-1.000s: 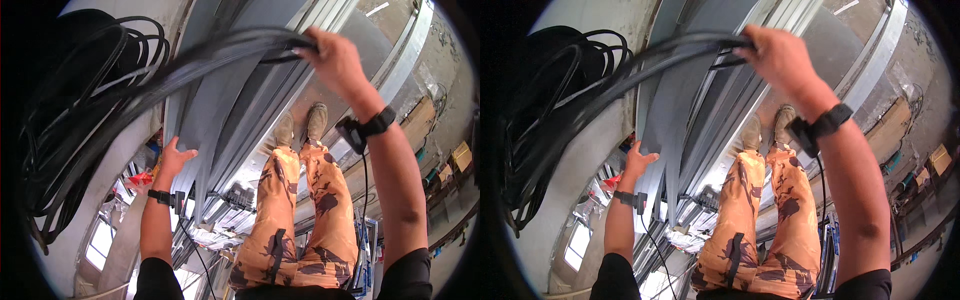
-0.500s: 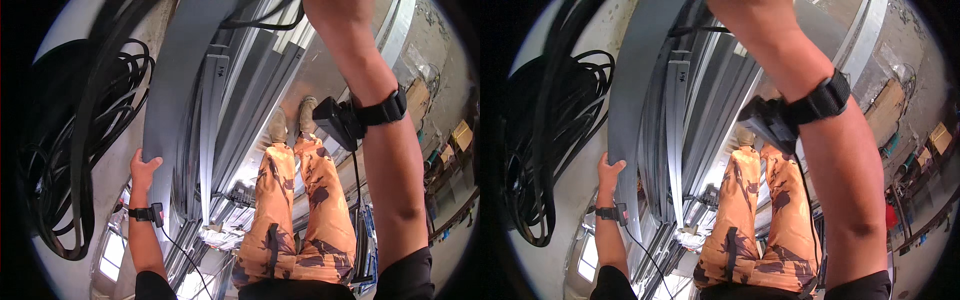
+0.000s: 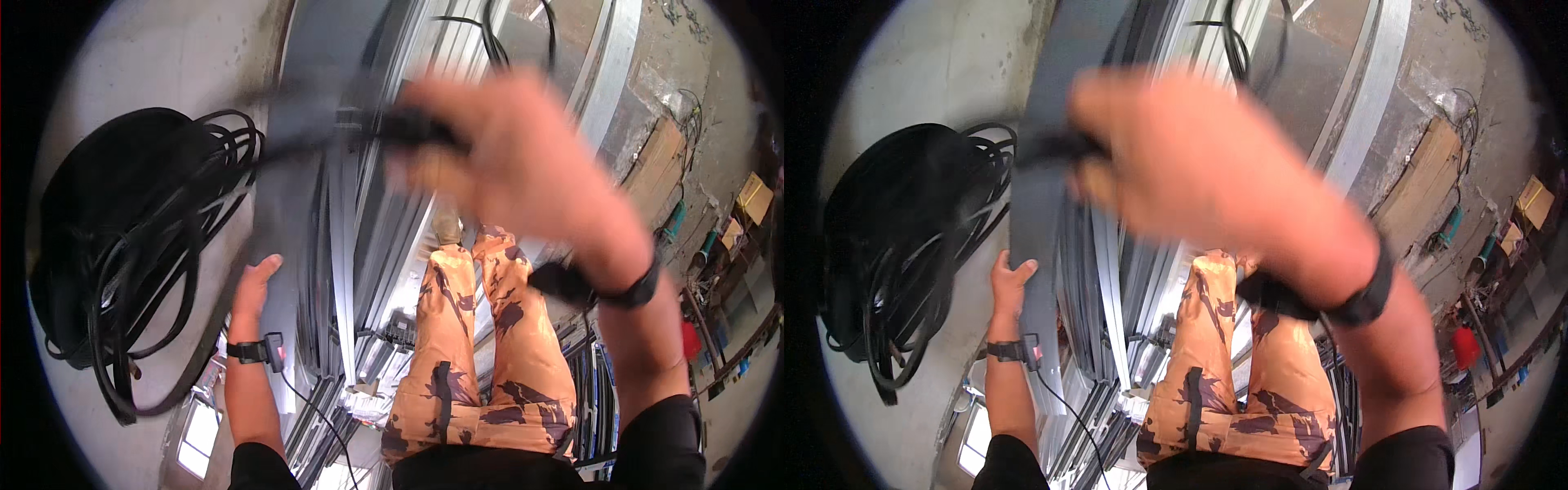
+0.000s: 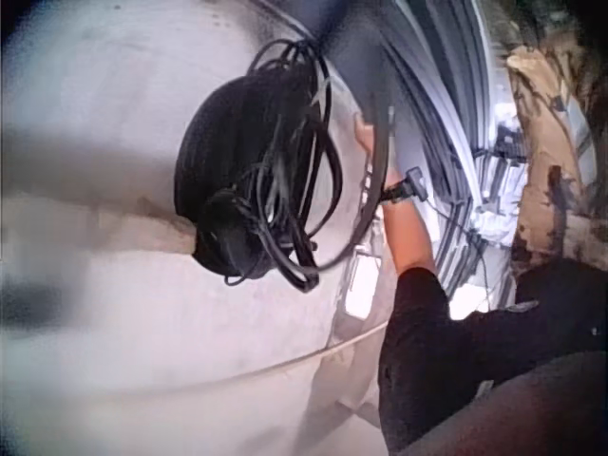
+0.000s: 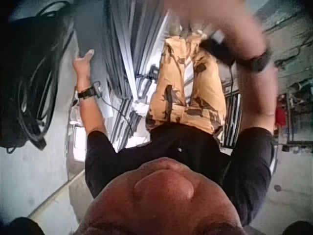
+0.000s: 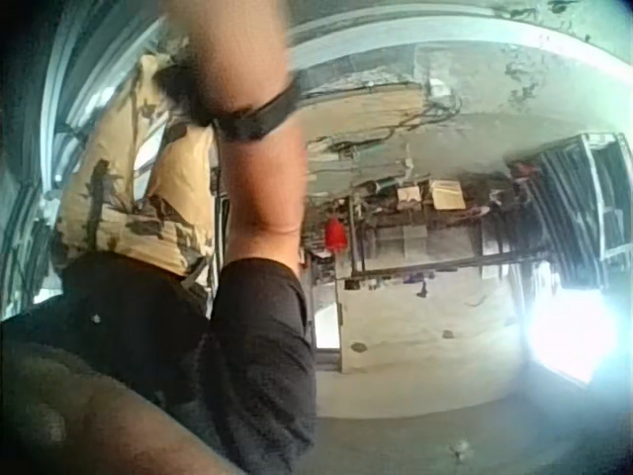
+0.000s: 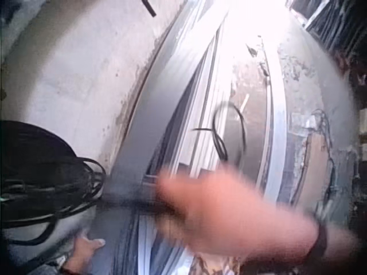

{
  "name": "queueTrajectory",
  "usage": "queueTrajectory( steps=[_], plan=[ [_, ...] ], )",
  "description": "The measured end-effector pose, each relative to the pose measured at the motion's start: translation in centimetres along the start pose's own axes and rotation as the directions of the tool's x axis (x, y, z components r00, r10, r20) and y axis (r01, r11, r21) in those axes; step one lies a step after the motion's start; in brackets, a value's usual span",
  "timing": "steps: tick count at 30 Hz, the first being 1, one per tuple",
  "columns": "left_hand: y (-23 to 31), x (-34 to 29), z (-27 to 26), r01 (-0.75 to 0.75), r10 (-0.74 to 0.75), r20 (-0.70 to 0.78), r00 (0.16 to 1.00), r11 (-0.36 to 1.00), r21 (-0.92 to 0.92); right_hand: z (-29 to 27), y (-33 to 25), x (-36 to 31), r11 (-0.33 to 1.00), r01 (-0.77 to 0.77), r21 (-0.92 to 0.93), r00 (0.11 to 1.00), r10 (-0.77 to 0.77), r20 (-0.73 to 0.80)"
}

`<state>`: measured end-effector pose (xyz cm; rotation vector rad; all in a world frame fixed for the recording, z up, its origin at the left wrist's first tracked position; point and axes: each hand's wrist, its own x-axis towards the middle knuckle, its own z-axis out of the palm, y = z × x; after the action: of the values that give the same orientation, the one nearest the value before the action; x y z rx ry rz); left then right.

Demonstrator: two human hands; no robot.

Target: Gathering and organizing various aluminum or metal extrusion profiles from a storage area.

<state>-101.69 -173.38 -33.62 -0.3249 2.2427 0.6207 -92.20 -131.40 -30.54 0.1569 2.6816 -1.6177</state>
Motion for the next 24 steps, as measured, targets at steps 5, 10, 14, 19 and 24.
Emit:
queueTrajectory(
  steps=[5,10,14,19,24],
  plan=[
    [0.5,1.1,5.1,-0.299,0.294,0.058,0.954,0.930,0.214,6.3,-5.9,-7.7,0.810,-0.457,0.368,0.801,0.195,0.565],
    [4.4,-1.7,10.6,-0.277,0.309,0.210,0.928,0.946,-0.165,11.4,-8.9,-12.1,0.418,-0.591,0.690,0.804,0.237,0.545],
    [4.6,-3.5,11.4,-0.288,0.290,0.202,0.936,0.957,-0.037,14.3,-1.4,-16.3,-0.052,-0.728,0.683,0.482,0.671,0.564],
    [7.6,-7.6,12.5,-0.144,0.206,0.330,0.921,0.969,-0.203,14.8,0.1,-17.0,0.045,-0.571,0.820,0.666,0.610,0.430],
    [6.9,-9.8,12.2,-0.099,0.230,0.422,0.877,0.945,-0.310,15.9,-0.2,-13.8,-0.079,-0.446,0.892,0.643,0.665,0.380]
  ],
)
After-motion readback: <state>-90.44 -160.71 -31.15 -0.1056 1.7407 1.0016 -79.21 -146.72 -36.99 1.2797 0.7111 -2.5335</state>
